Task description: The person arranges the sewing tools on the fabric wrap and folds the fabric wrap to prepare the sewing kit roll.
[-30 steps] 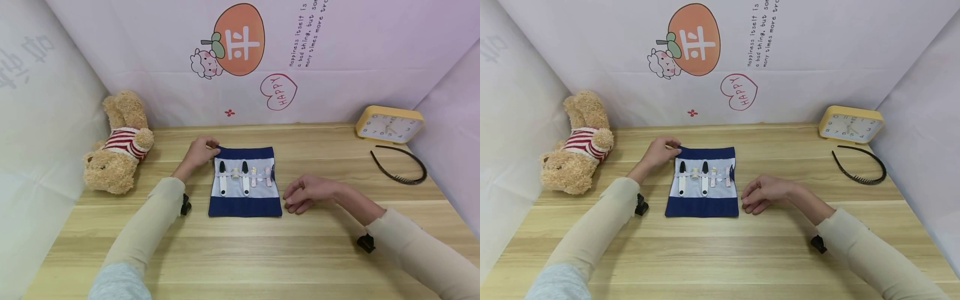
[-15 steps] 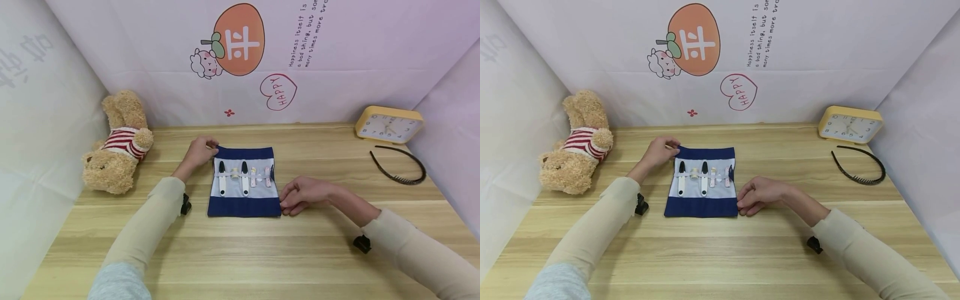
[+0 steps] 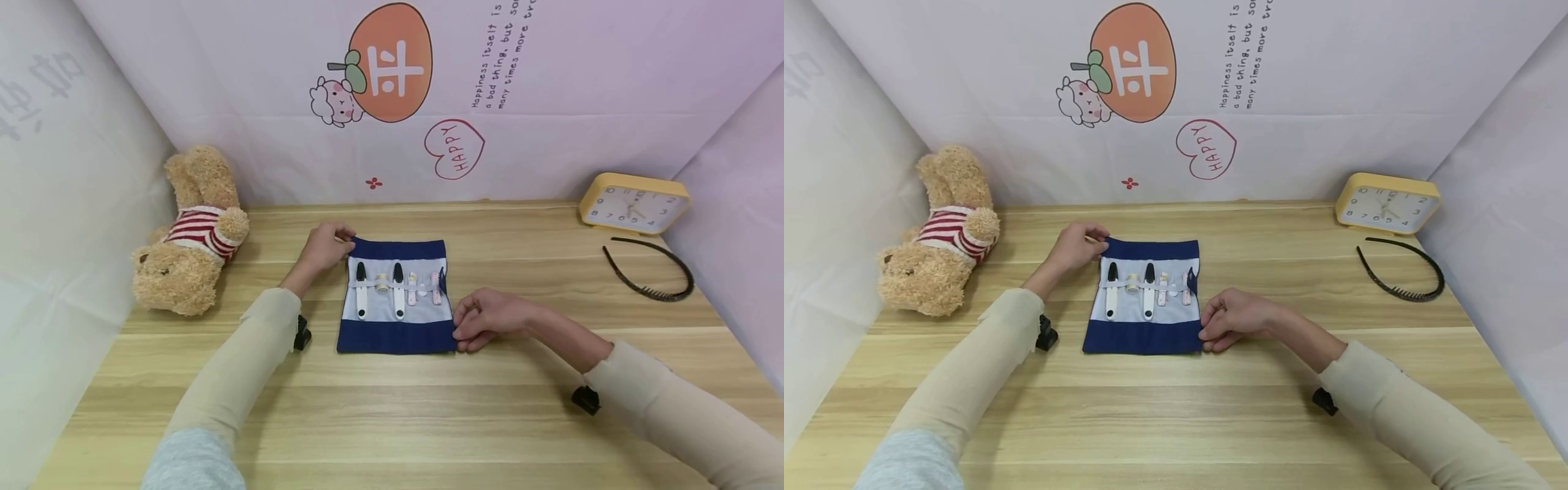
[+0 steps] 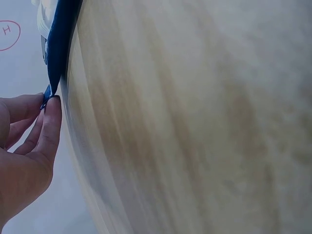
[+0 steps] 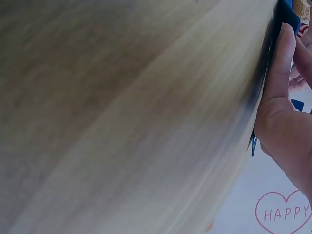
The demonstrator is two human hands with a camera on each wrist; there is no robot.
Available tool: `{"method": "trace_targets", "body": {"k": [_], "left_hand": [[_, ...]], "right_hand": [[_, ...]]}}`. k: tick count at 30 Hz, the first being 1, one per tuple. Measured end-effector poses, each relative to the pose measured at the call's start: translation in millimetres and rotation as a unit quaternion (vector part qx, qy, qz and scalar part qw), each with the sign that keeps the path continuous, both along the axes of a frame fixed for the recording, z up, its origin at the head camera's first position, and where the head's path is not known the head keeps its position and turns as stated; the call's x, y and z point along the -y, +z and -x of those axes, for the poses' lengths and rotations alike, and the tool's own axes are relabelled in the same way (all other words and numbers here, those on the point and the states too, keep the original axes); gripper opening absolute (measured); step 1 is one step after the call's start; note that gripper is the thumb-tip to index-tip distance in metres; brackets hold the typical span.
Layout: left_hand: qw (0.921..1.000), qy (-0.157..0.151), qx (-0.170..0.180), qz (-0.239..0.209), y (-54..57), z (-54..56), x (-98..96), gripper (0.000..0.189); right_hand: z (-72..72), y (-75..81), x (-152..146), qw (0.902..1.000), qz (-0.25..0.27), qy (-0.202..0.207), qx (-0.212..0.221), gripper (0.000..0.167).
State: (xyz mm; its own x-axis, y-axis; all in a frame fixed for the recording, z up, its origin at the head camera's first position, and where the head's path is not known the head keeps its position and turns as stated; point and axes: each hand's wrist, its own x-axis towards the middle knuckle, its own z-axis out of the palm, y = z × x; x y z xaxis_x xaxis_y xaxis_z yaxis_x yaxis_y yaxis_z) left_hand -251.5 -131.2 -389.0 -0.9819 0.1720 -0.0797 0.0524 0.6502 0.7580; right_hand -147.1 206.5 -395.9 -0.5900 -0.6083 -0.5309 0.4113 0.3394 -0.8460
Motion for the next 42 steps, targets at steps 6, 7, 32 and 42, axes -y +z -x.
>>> {"method": "trace_targets", "body": {"k": [6, 7, 32, 42], "left_hand": [[1.0, 0.0, 0.002, -0.006, 0.1, 0.4, 1.9, 0.023], [1.0, 0.0, 0.003, -0.007, 0.1, 0.3, 2.6, 0.023], [0.9961, -0.033, 0.07, -0.043, 5.7, -7.2, 28.6, 0.019], [0.996, -0.063, 0.063, 0.0, 5.0, -10.6, 36.4, 0.009]], "right_hand": [[0.2, 2.2, 0, 0.9999, 0.002, 0.0, -0.011, 0.016], [0.8, 2.6, 0, 0.9999, -0.001, -0.001, -0.011, 0.016], [22.6, 11.9, -28, 0.9954, -0.07, -0.026, -0.059, 0.022], [34.6, 14.8, -39, 0.9929, -0.075, -0.035, -0.086, 0.023]]}}
